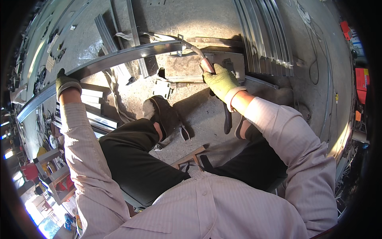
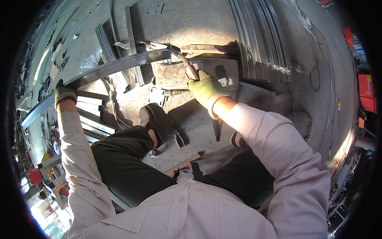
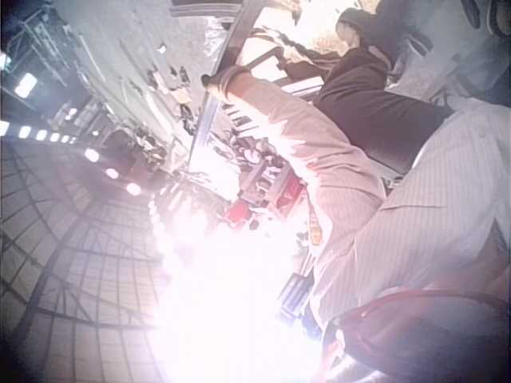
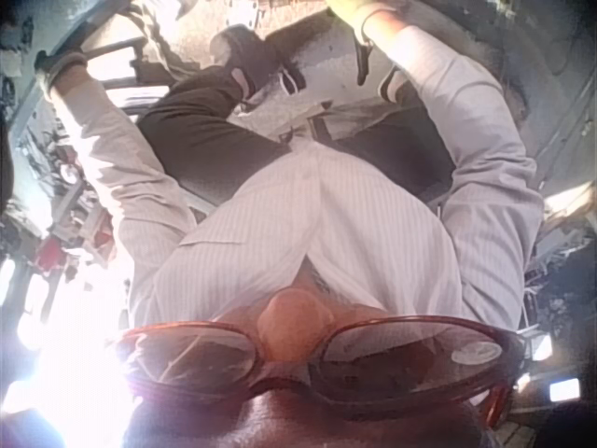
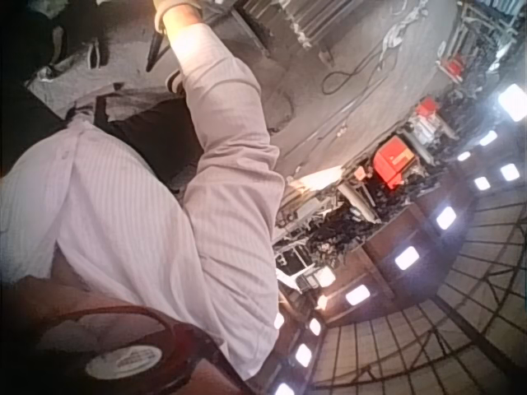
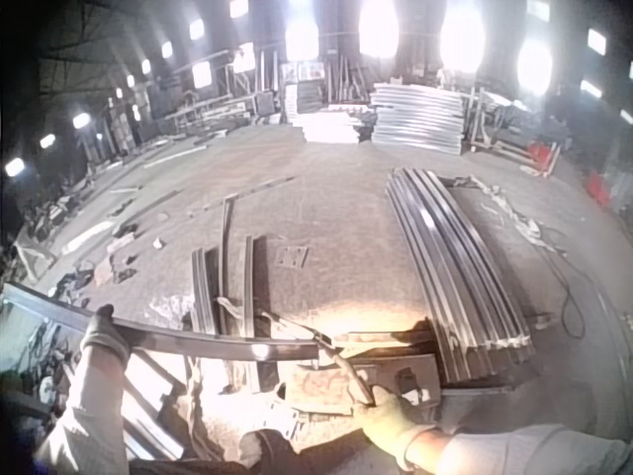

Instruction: The person is welding metal pieces together using a welding torch. They are sitting on the floor in a workshop, handling metal bars and a welding torch.

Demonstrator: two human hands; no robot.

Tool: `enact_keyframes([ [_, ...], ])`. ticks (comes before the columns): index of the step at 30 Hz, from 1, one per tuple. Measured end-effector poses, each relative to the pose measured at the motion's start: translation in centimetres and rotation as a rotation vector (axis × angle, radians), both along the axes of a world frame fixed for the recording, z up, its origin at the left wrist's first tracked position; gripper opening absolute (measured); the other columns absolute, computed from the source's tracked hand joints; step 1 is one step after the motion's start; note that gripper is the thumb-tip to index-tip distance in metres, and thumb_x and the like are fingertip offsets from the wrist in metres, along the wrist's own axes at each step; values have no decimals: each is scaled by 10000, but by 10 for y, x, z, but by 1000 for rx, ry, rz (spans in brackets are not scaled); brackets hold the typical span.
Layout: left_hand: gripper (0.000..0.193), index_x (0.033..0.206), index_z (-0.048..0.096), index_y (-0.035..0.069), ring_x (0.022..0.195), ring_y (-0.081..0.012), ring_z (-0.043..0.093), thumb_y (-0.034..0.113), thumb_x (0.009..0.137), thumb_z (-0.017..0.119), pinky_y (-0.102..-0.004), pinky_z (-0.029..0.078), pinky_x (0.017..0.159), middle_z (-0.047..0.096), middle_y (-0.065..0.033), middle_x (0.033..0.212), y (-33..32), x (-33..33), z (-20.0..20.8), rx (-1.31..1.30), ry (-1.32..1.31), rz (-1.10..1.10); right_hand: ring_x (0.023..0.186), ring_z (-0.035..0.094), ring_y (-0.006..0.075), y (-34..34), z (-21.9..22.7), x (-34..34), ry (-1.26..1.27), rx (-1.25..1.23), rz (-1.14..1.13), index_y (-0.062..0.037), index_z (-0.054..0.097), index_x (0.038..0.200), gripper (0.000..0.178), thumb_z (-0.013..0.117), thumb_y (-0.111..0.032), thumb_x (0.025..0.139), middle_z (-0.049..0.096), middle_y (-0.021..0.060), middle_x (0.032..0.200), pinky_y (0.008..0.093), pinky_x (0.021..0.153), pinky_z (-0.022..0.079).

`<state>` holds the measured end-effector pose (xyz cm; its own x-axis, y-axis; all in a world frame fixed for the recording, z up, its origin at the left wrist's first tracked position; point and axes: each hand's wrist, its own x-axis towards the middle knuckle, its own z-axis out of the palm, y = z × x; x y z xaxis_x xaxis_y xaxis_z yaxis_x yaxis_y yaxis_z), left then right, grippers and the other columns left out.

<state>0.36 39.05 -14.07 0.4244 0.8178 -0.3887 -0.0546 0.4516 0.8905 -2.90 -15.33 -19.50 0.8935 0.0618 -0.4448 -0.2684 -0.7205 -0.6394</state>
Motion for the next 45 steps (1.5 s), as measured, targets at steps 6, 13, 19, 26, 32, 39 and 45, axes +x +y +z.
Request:
enact_keyframes([
  [6,519,1517,534,44,1340,-349,622,255,1045,571,-442,460,1181,611,-248,1496,-6,-3,2,43,65,21,1091,710,443,-3,-4,2,30,-11,55,-42,692,1169,474,616,-478,1000,737,269,1135,494,938,536],
  [13,666,1584,469,26,1326,-357,659,-66,936,592,-427,526,1125,624,-285,1475,8,-21,0,1252,1077,-385,1103,707,447,-5,-5,2,0,-39,77,-37,688,1178,460,628,-451,986,735,273,1138,501,958,534],
  [19,676,1591,467,42,1341,-364,648,-63,933,580,-446,519,1137,615,-272,1493,4,-19,4,1278,1133,-388,1090,714,445,-3,-6,1,4,-52,60,-43,687,1185,447,632,-442,992,737,271,1122,490,949,541],
  [26,651,1604,453,62,1328,-335,654,-76,971,520,-427,526,1127,597,-260,1519,16,-21,-2,1271,1114,-403,1107,710,443,-4,-1,1,43,-12,68,-43,683,1216,454,635,-437,996,738,260,1167,492,954,541],
  [32,657,1579,488,62,1332,-342,655,-72,942,576,-421,526,1121,618,-265,1494,20,-17,-8,1123,985,-326,1129,700,455,-3,-6,2,25,-22,75,-46,680,1236,450,635,-427,999,733,262,1197,491,967,538],
  [39,472,1507,555,42,1331,-323,640,160,1061,454,-393,480,1146,613,-241,1510,19,-9,-5,651,579,-219,1104,705,451,-5,-7,1,29,32,71,-45,689,1196,431,633,-424,1001,733,272,1160,495,947,542],
  [45,551,1430,615,37,1406,-309,562,445,1111,425,-375,390,1195,617,-200,1520,7,2,-1,18,74,-87,1095,707,448,-7,-2,-1,92,12,43,-42,691,1163,419,623,-425,1007,734,269,1152,489,926,545],
])
